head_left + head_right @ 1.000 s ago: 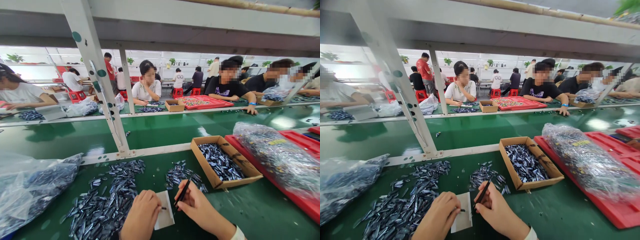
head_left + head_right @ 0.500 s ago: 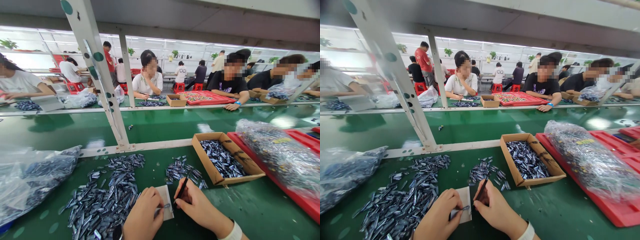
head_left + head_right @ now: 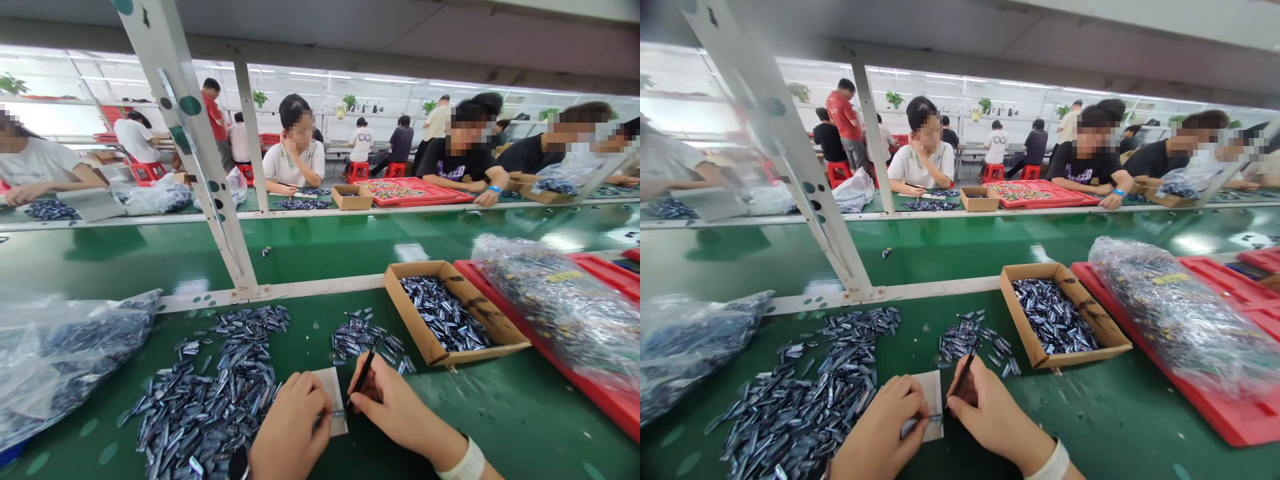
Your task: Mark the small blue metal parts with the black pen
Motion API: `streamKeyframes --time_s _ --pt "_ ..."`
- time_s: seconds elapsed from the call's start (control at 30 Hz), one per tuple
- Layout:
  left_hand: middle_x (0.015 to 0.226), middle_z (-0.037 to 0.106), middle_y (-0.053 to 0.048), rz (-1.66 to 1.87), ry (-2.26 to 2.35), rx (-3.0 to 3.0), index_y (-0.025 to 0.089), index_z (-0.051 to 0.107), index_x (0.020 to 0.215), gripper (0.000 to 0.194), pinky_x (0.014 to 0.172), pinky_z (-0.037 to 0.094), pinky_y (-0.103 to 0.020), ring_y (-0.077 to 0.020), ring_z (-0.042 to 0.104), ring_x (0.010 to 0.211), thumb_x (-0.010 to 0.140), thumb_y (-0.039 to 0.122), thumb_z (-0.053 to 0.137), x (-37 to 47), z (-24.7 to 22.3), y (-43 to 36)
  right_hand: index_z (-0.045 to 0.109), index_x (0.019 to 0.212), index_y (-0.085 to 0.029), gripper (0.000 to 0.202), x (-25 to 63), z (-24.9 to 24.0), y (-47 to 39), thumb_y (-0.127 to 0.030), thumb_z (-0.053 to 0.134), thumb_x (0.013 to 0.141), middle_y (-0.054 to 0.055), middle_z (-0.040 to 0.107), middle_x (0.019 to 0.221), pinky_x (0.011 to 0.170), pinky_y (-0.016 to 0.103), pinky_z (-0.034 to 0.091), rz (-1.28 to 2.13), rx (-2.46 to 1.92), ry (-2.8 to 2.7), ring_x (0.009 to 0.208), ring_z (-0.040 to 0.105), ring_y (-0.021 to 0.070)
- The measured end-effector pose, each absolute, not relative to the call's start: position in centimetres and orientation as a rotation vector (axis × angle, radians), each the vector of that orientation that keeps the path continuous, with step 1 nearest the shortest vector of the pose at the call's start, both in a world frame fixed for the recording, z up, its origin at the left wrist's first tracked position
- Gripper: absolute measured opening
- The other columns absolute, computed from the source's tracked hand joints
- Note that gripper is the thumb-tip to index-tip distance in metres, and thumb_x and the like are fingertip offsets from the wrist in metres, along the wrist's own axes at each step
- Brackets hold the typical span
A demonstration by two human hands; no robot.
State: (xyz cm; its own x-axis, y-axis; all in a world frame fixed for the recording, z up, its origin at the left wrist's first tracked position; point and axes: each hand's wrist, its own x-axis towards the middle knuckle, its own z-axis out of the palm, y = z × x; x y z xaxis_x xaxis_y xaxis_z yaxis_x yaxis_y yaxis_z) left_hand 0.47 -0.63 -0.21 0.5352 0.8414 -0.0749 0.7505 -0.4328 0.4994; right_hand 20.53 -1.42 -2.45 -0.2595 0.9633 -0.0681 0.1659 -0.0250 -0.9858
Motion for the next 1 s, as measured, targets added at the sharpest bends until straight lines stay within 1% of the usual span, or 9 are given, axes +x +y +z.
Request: streamKeyframes --time_s 0.27,0.5,0.63,0.87,1.0 --pt "0.099 0.062 -0.003 0.227 1.304 2.281 0.019 0.06 0.082 0.016 0.085 0.045 -0.036 -0.022 0.055 0.097 0.082 0.004 0.057 0.44 -0.04 -0.75 0.047 0.092 -0.023 0.022 20.53 -2.56 -1.52 -0.008 0.058 0.081 -0.002 0.061 0.081 0.068 0.032 0.053 1.384 -1.205 -1.478 0.074 0.064 0.0179" --pt "0.099 0.061 -0.004 0.198 1.302 2.298 0.019 0.061 0.082 0.017 0.085 0.044 -0.037 -0.0224 0.055 0.096 0.083 0.003 0.054 0.57 0.04 -0.73 0.045 0.09 -0.023 0.021 20.1 -2.05 -1.41 -0.017 0.063 0.081 -0.003 0.061 0.078 0.068 0.033 0.054 1.406 -1.22 -1.365 0.068 0.066 0.0168" --pt "0.099 0.061 -0.004 0.208 1.298 2.311 0.019 0.06 0.082 0.016 0.084 0.044 -0.037 -0.0226 0.055 0.095 0.083 0.004 0.053 0.56 -0.07 -0.8 0.044 0.087 -0.024 0.022 19.98 -1.91 -1.41 -0.022 0.066 0.08 -0.003 0.061 0.076 0.069 0.034 0.055 1.393 -1.217 -1.305 0.068 0.066 0.017" --pt "0.098 0.062 -0.004 0.254 1.3 2.299 0.019 0.06 0.082 0.018 0.085 0.044 -0.037 -0.0221 0.055 0.095 0.082 0.003 0.053 0.6 -0.26 -0.79 0.045 0.09 -0.024 0.022 19.85 -2.35 -1.58 -0.026 0.066 0.083 -0.002 0.062 0.078 0.071 0.036 0.056 1.314 -1.229 -1.301 0.073 0.066 0.0182" --pt "0.097 0.062 -0.004 0.261 1.308 2.298 0.019 0.061 0.081 0.017 0.084 0.044 -0.037 -0.022 0.055 0.094 0.082 0.004 0.052 0.59 -0.26 -0.82 0.045 0.089 -0.025 0.021 19.81 -2.5 -1.64 -0.025 0.066 0.083 -0.002 0.061 0.077 0.071 0.034 0.057 1.309 -1.223 -1.322 0.073 0.066 0.0179"
